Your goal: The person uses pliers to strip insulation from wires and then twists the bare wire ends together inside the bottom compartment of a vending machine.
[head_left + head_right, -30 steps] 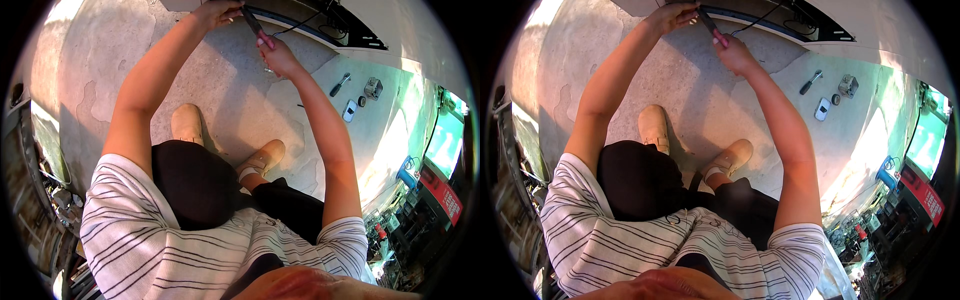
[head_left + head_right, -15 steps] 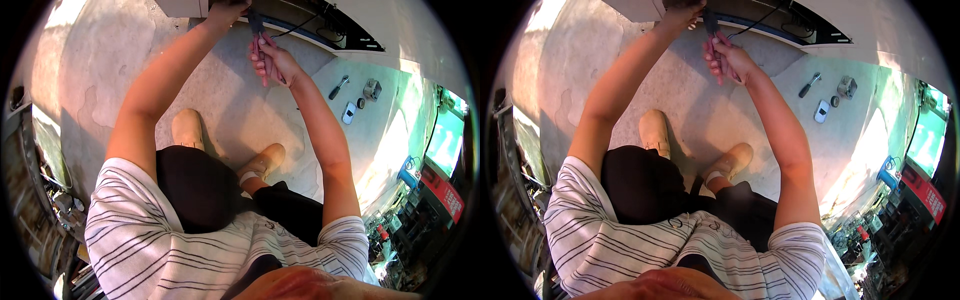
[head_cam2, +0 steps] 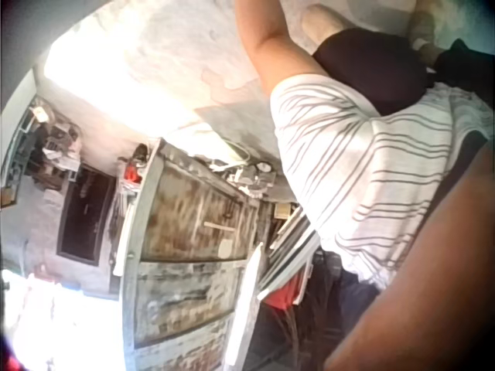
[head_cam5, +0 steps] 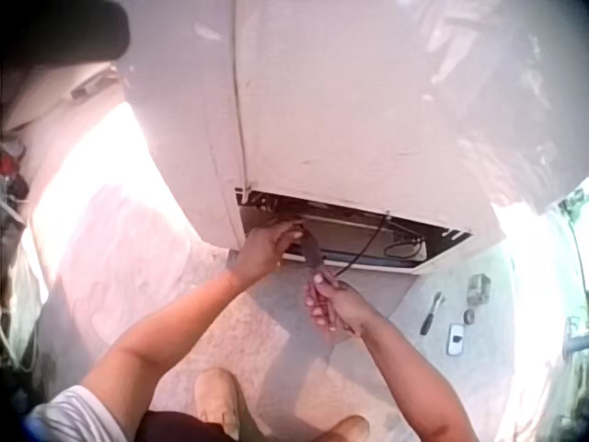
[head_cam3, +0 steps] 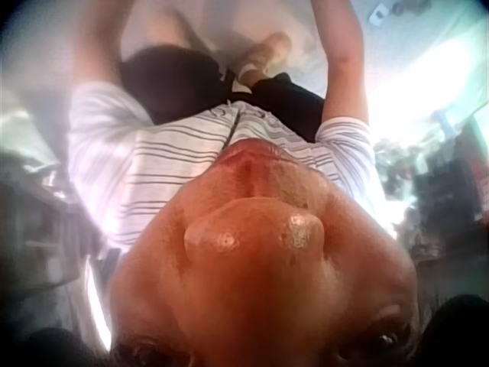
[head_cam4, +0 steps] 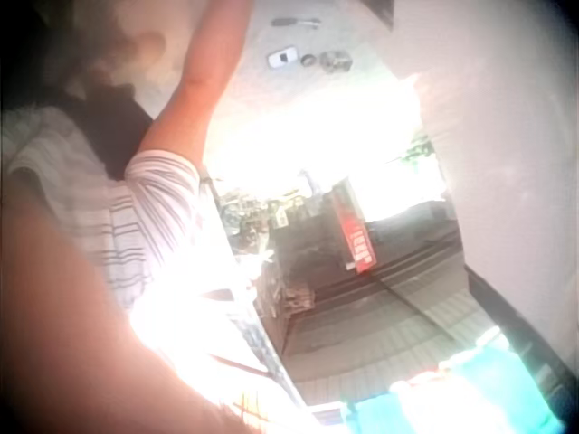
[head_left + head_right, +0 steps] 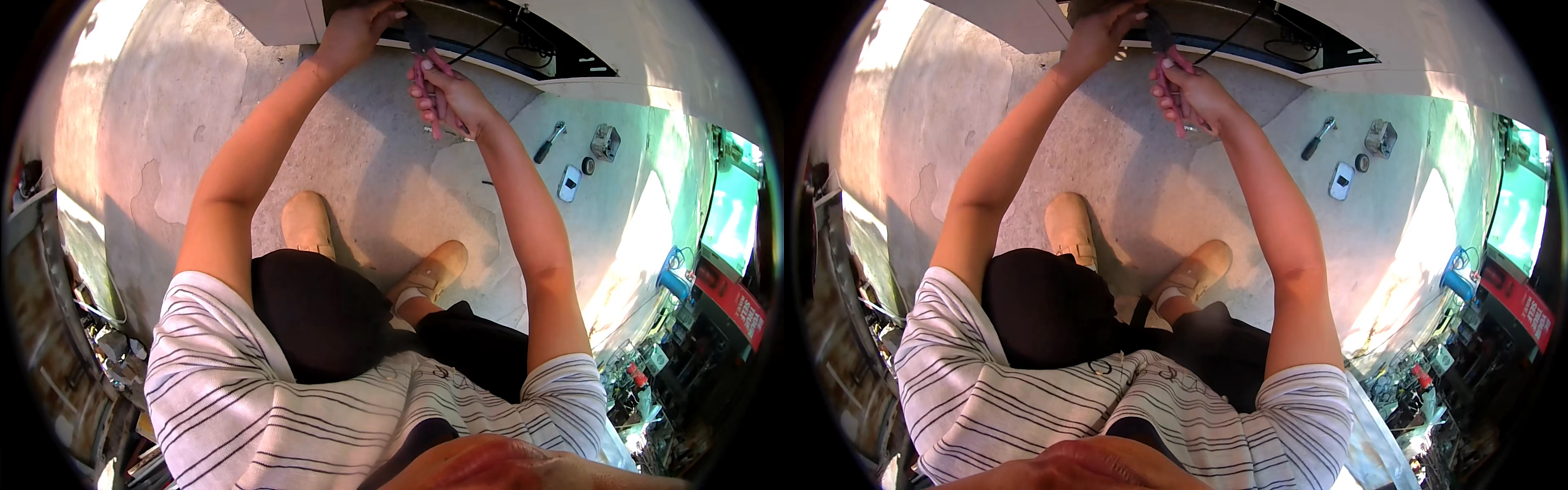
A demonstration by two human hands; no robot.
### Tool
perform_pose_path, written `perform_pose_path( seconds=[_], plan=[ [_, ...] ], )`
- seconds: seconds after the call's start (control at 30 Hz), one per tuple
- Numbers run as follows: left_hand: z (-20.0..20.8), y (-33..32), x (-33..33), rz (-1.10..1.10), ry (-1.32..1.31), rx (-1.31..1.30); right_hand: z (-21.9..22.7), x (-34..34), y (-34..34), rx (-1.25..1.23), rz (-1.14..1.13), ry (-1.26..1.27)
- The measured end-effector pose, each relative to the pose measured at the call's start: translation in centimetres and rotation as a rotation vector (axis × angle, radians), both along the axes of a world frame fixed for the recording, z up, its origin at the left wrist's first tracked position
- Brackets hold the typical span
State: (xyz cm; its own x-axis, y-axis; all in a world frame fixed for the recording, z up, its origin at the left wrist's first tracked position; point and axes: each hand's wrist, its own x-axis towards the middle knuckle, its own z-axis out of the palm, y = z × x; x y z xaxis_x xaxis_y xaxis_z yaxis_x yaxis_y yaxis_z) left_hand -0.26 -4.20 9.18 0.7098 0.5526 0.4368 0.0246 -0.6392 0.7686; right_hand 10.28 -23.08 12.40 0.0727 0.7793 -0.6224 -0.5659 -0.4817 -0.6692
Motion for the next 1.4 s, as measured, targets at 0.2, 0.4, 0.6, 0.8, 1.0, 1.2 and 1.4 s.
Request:
perform_pose_path(
  seconds=[0.2, 0.4, 0.6, 0.8, 1.0, 1.2, 1.4],
  plan=[
    [-0.7, 1.1, 0.6, -0.022, 0.145, -0.064, -0.6, -0.7, 0.5, 0.001, -0.012, -0.058],
    [-2.1, 1.1, 1.9, 0.117, 0.299, -0.155, -1.3, -0.9, 1.1, -0.007, -0.030, -0.210],
    [-4.5, 2.1, 2.2, 0.188, 0.148, -0.112, -3.3, -1.6, 2.4, -0.035, -0.005, -0.697],
    [-1.6, 0.6, 1.5, 0.127, 0.415, -0.479, -6.5, 1.5, 0.9, 0.026, 0.094, -1.382],
    [-5.3, 1.5, -0.2, 0.065, 0.013, -0.012, -2.8, 1.2, 0.9, 0.017, 0.155, -0.276],
    [-1.9, 0.6, 0.2, 0.041, 0.008, 0.067, -2.3, 1.1, 0.3, 0.020, 0.120, -0.301],
    [-0.9, 0.8, -0.3, -0.006, -0.038, 0.200, -0.8, 1.0, 0.3, 0.052, 0.252, -0.495]
  ],
)
